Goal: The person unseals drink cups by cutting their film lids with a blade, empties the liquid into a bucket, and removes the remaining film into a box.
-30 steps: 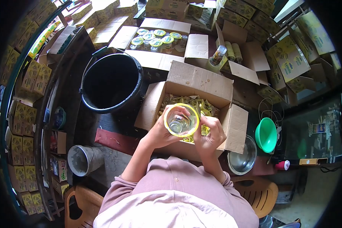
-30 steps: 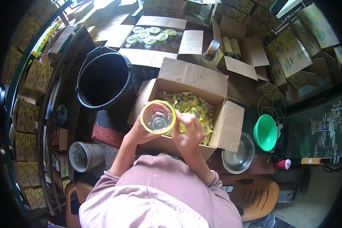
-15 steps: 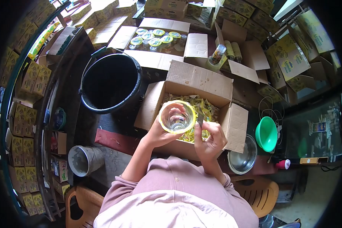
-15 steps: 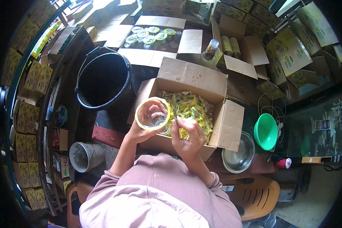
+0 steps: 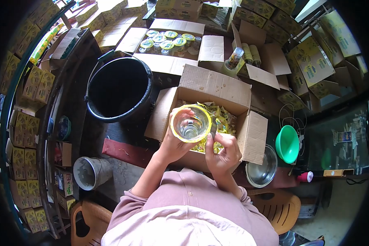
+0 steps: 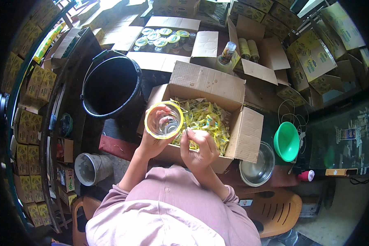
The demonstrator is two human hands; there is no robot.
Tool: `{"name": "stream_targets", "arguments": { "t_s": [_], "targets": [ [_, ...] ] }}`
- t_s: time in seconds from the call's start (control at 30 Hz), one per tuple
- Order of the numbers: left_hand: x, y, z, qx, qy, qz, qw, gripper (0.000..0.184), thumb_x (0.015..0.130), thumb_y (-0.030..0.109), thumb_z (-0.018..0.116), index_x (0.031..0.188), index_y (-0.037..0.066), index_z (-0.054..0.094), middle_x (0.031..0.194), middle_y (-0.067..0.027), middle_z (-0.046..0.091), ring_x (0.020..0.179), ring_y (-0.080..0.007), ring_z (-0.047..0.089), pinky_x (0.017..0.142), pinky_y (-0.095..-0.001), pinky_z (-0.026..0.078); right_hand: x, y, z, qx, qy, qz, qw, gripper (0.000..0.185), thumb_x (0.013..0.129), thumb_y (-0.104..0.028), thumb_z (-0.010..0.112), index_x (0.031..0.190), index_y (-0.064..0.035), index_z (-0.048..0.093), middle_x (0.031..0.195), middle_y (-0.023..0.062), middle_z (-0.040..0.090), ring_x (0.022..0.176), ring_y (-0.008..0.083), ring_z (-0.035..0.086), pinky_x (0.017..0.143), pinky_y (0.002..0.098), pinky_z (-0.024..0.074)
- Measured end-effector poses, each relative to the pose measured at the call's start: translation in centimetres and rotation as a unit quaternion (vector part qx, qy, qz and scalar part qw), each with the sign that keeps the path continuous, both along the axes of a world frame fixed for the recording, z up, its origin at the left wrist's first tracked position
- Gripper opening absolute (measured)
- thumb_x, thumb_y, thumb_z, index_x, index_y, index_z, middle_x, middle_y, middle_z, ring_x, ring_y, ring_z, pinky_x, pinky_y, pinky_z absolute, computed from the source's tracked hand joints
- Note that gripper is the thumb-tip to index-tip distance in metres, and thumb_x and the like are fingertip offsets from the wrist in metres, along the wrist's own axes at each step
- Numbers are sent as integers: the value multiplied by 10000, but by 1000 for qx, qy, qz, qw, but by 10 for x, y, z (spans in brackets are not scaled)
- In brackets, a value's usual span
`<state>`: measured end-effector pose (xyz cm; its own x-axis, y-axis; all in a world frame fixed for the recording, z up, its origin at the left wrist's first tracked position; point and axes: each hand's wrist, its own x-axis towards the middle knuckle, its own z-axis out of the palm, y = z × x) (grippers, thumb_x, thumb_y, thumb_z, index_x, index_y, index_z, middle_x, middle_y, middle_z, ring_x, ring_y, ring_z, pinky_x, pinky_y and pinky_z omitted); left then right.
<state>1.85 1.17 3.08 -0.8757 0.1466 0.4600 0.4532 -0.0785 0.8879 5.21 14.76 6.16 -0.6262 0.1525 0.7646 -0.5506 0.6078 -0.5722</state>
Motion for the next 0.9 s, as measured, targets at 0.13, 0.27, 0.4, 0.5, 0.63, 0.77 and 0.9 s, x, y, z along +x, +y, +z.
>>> {"name": "stream_targets", "arguments": {
  "t_s": [0.13, 0.27, 0.4, 0.5, 0.63, 0.77, 0.9],
  "targets": [
    [1, 1, 2, -13, -2, -2, 1000, 702, 658, 81, 751, 1214, 34, 326, 1129, -127, 373, 1045, -225, 466, 878, -330, 435, -2, -1, 0, -3, 4, -6, 1000, 174, 662, 41, 689, 792, -15, 588, 724, 104, 605, 634, 206, 617, 571, 279, 500],
    [2, 1, 1, -24, 2, -2, 1000, 705, 648, 96, 760, 1205, 31, 332, 1125, -133, 374, 1033, -229, 471, 878, -332, 428, -5, -2, 3, 12, 15, -21, 1000, 187, 656, 49, 686, 807, -14, 596, 722, 102, 603, 636, 207, 616, 575, 281, 502],
    [1, 0, 3, -46, 16, 3, 999, 711, 642, 109, 768, 1199, 28, 334, 1120, -131, 382, 1022, -232, 475, 888, -336, 415, -9, 0, 3, 18, 18, -24, 999, 207, 649, 57, 682, 826, -16, 604, 728, 104, 605, 637, 209, 615, 578, 283, 503],
    [1, -2, 6, -59, 3, -9, 998, 703, 646, 109, 764, 1196, 25, 334, 1116, -127, 389, 1015, -235, 478, 892, -339, 409, -10, 0, 6, 21, 18, -25, 999, 209, 647, 60, 679, 826, -19, 606, 735, 106, 607, 636, 211, 613, 583, 281, 503],
    [2, -4, 5, -74, 2, -17, 997, 689, 649, 103, 757, 1192, 25, 340, 1107, -126, 396, 1010, -239, 481, 889, -339, 411, -12, 2, 4, 17, 19, -15, 1000, 207, 649, 60, 677, 826, -22, 607, 739, 107, 609, 643, 211, 614, 586, 280, 500],
    [2, -5, 11, -94, 13, -26, 995, 681, 645, 102, 755, 1186, 24, 349, 1103, -128, 403, 1007, -241, 483, 888, -338, 408, -13, 4, 4, 10, 5, -12, 1000, 204, 651, 57, 680, 825, -20, 606, 738, 109, 608, 650, 209, 615, 585, 280, 496],
    [2, -2, 9, -90, 27, -32, 995, 684, 640, 104, 755, 1188, 23, 354, 1100, -128, 412, 1005, -238, 486, 885, -335, 405, -14, 7, 3, -3, -8, -4, 1000, 197, 655, 48, 683, 824, -18, 607, 742, 109, 610, 655, 205, 617, 590, 277, 496]
  ]
}}
